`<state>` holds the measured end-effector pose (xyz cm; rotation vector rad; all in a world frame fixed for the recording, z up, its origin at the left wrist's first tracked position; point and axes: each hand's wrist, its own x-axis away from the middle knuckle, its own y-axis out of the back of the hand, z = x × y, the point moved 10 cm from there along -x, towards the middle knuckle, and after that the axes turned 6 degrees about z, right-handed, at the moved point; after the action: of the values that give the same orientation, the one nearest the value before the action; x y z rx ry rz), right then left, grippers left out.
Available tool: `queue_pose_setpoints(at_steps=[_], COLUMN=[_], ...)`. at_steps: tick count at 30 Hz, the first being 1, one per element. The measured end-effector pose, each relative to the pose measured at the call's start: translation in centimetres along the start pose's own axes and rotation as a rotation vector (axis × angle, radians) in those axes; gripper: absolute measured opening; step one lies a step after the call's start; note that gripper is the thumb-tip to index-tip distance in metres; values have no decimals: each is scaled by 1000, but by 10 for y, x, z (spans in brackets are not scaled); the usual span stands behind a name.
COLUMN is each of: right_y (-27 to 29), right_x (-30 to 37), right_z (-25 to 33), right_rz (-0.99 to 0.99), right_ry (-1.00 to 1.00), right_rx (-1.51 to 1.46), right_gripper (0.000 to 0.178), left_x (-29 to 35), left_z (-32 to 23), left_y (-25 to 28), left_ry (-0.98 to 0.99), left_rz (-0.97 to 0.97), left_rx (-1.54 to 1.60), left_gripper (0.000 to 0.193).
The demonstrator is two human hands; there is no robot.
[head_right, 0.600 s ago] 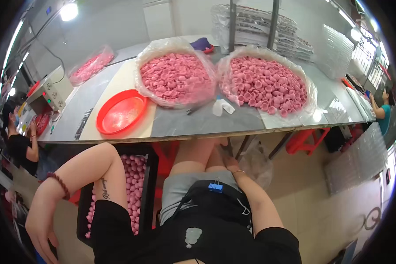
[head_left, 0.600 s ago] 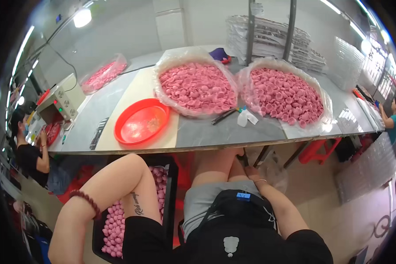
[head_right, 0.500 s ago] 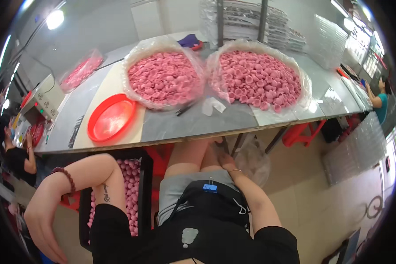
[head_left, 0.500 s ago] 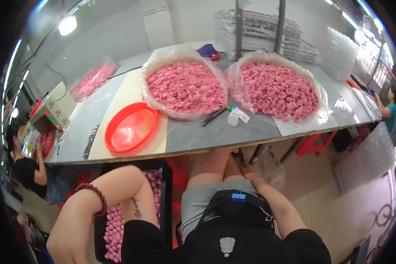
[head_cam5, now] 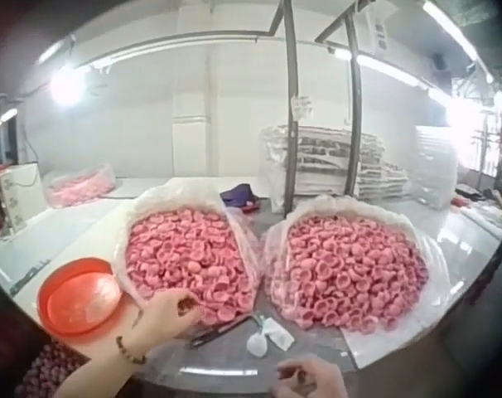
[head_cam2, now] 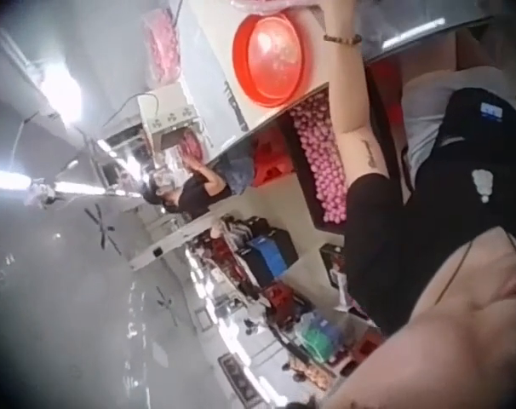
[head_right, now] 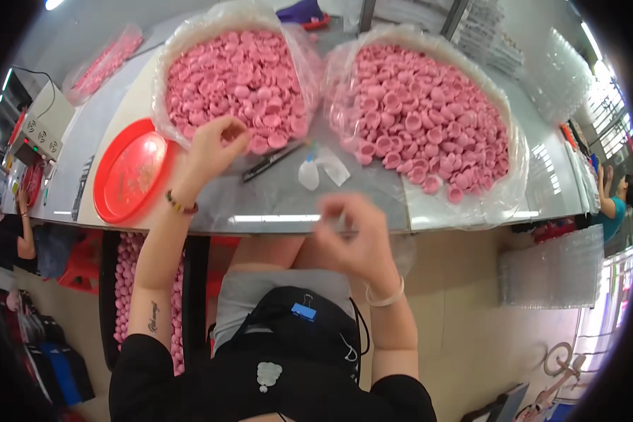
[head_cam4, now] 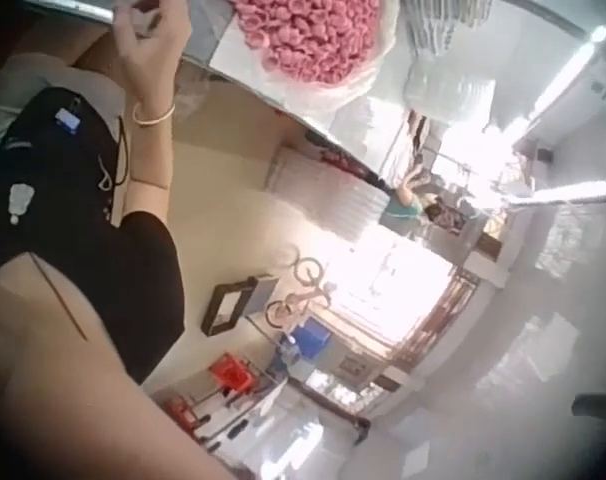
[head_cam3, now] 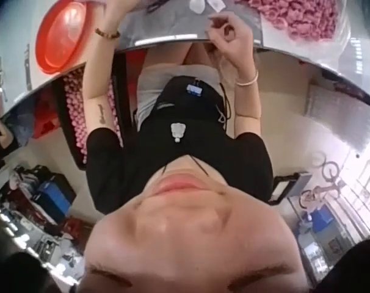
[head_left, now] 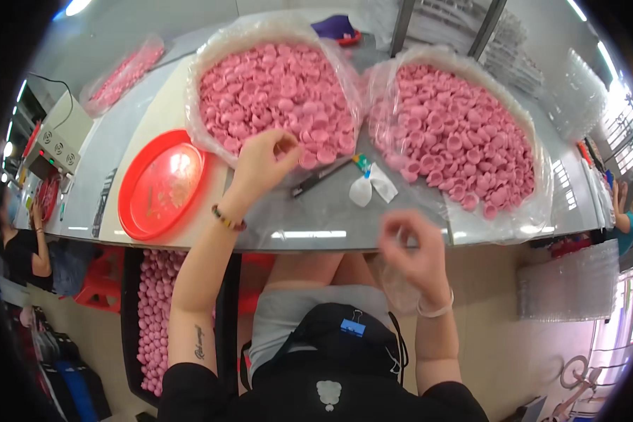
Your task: The person assembles small pink plastic parts by applying glue from a bottle and joining the components together by hand.
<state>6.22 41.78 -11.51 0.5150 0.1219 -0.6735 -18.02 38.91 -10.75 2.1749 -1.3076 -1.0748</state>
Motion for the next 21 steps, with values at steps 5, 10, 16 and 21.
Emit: queue_pose_setpoints(at_steps=[5, 10, 16, 21], right_y=[11, 5, 15, 12], right_x=[-47, -48, -33, -24], right_z=[-38, -53, -72, -63], right_rz=[-269, -241, -281, -364], right_ry=[118, 131, -70, 21], right_rx=[274, 290, -447, -587], right_gripper=[33, 30, 24, 43], left_x=[-16, -15, 47, 71], left_z=[4, -5, -61, -44], left_y=[-39, -17, -36, -114], left_ry=[67, 147, 192, 345], left_rz=[181, 76, 17, 285], left_rx=[-195, -18, 703, 1020], left_gripper=[23, 15, 22, 27])
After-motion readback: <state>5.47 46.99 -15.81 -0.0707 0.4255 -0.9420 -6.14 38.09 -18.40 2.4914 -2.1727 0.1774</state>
